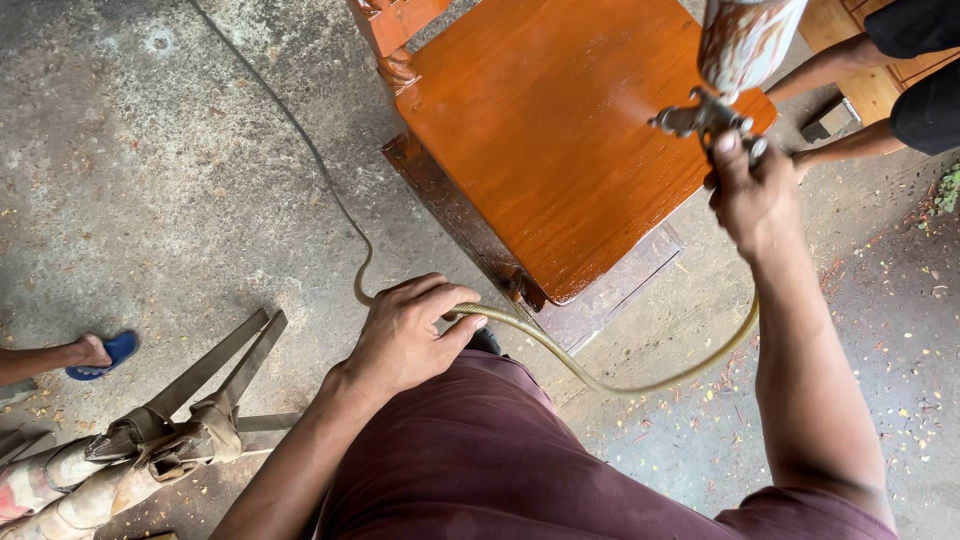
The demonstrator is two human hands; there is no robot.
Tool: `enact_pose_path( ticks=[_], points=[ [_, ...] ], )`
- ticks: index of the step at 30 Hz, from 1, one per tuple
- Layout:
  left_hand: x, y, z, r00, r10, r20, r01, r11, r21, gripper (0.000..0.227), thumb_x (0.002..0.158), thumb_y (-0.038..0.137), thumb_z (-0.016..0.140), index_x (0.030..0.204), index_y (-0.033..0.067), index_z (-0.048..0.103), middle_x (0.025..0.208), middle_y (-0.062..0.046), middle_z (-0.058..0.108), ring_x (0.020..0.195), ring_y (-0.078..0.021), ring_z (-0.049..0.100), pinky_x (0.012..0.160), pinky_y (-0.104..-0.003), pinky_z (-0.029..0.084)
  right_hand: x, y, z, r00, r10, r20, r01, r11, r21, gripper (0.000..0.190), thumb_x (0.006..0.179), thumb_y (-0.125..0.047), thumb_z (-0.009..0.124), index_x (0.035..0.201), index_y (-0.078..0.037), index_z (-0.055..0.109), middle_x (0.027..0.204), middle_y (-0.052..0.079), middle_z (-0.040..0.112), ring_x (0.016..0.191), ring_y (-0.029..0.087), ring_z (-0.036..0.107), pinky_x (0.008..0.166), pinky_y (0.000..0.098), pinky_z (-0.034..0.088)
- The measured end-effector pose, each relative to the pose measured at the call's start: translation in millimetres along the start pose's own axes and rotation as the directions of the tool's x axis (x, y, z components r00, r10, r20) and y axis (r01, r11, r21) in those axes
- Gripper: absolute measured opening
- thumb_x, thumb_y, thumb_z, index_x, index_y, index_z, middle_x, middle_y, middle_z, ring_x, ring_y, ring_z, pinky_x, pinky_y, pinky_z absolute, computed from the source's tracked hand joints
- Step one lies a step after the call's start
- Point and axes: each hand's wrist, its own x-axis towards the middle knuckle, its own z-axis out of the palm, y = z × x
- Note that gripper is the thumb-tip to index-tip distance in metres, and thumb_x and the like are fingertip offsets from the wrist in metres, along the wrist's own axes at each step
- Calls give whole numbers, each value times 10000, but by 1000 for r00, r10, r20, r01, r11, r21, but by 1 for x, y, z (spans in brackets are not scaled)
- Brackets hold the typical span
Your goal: The person uses a spray gun to apply a brown finish to a wooden chair, covering the legs, seat, and backrest. The chair is repositioned to access different sides, and the person sprays each section methodically.
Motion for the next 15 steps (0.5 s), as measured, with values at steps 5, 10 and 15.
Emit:
enact_pose_path(
  ticks=[5, 10, 15],
  points=[
    [2, -5, -4, 999, 9, 33, -8, 1000, -27, 206, 868, 171, 813, 1024, 59, 736, 883, -62, 745, 752, -184, 744, 653, -319, 604, -58, -28, 13, 984, 79, 157, -98, 989, 112, 624, 956, -658, 572, 1046, -41, 571, 753, 20, 593, 577, 105, 519, 483, 284, 427],
    [1, -10, -7, 998, 34, 54, -32, 998, -46, 211, 876, 164, 799, 1045, 56, 731, 922, -69, 747, 795, -179, 754, 693, -314, 621, -98, -36, 27, 944, 101, 315, -130, 989, 75, 580, 920, -629, 575, 1011, -56, 605, 694, 21, 573, 572, 102, 505, 502, 284, 433],
    [2, -11, -7, 998, 9, 56, -6, 999, -47, 204, 868, 161, 802, 1031, 57, 735, 901, -64, 749, 785, -178, 754, 696, -318, 619, -94, -30, 36, 908, 42, 417, -119, 980, 159, 591, 918, -636, 612, 1031, -56, 622, 694, 4, 552, 584, 93, 472, 518, 266, 388]
  ],
)
